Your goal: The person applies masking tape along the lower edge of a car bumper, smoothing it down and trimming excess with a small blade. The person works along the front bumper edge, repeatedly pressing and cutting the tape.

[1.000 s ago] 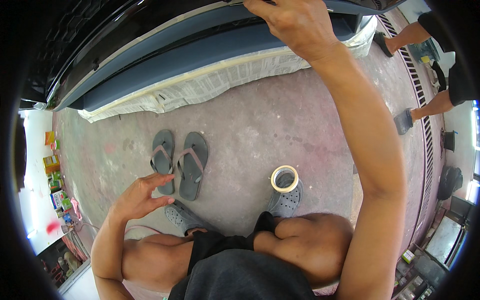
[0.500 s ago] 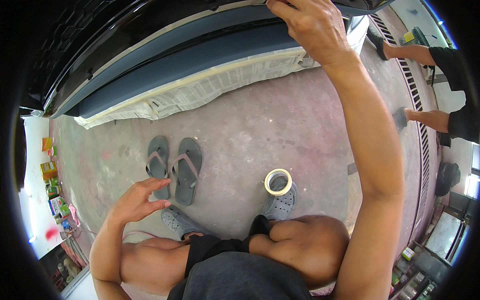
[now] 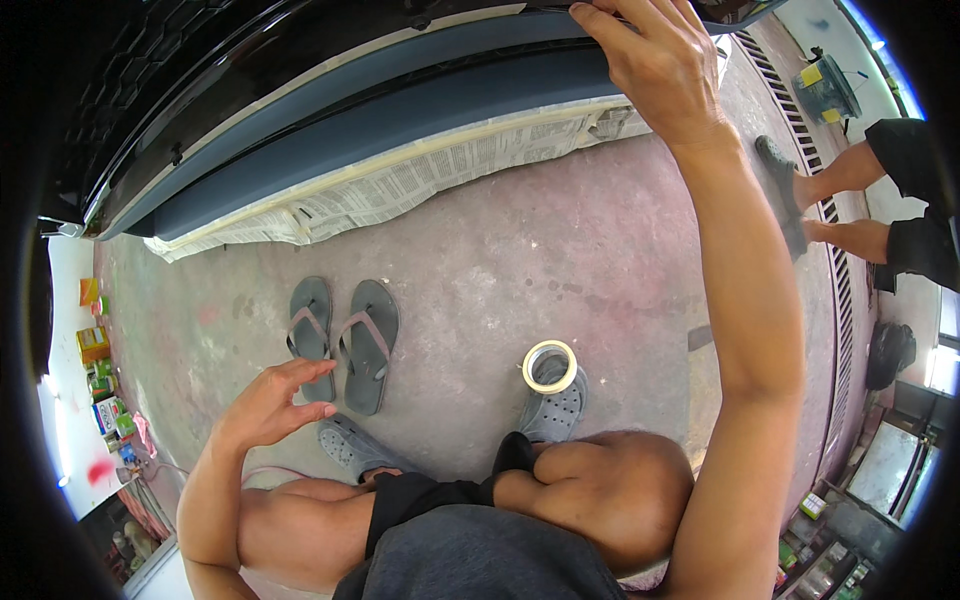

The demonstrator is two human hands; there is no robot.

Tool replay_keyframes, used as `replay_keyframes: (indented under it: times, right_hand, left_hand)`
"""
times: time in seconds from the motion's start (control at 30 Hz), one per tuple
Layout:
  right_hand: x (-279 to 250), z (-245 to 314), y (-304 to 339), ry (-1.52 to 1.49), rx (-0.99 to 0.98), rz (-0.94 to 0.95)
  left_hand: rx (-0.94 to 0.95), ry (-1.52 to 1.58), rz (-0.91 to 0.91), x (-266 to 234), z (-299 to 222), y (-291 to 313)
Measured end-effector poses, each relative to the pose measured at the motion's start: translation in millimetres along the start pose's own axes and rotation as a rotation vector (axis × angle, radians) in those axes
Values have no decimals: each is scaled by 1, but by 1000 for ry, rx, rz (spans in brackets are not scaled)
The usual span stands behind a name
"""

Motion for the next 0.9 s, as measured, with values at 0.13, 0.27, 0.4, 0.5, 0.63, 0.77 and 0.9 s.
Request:
replay_keyframes:
  times: [0.13,0.27,0.4,0.5,0.63,0.77,0.9]
  right_hand:
    - [-1,-1,3,7,-17,0]
    - [10,4,4,-25,0,2]
    - [15,8,2,-32,-4,39]
    - [17,9,0,-23,35,53]
    - [12,5,-1,25,24,100]
    - [-15,-10,14,72,51,76]
    - [-44,15,83,-126,268,184]
  left_hand:
    - [18,0,-2,0,2,-1]
    - [18,-1,-2,0,0,-1]
    - [-25,16,8,0,1,1]
    - [-29,17,8,0,0,2]
    - [-26,3,25,-1,-1,2]
    - [129,-127,-71,-13,-13,-5]
    - [404,-542,-251,-33,-52,-36]
Point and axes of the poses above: each hand's wrist, its own y-axis away from the middle knuckle, its own x-axis out of the palm, z = x × y, the point moved 4 cm from there along -y, towards the middle knuckle, and after that the axes turned 14 degrees about x, right-handed, at the moved point
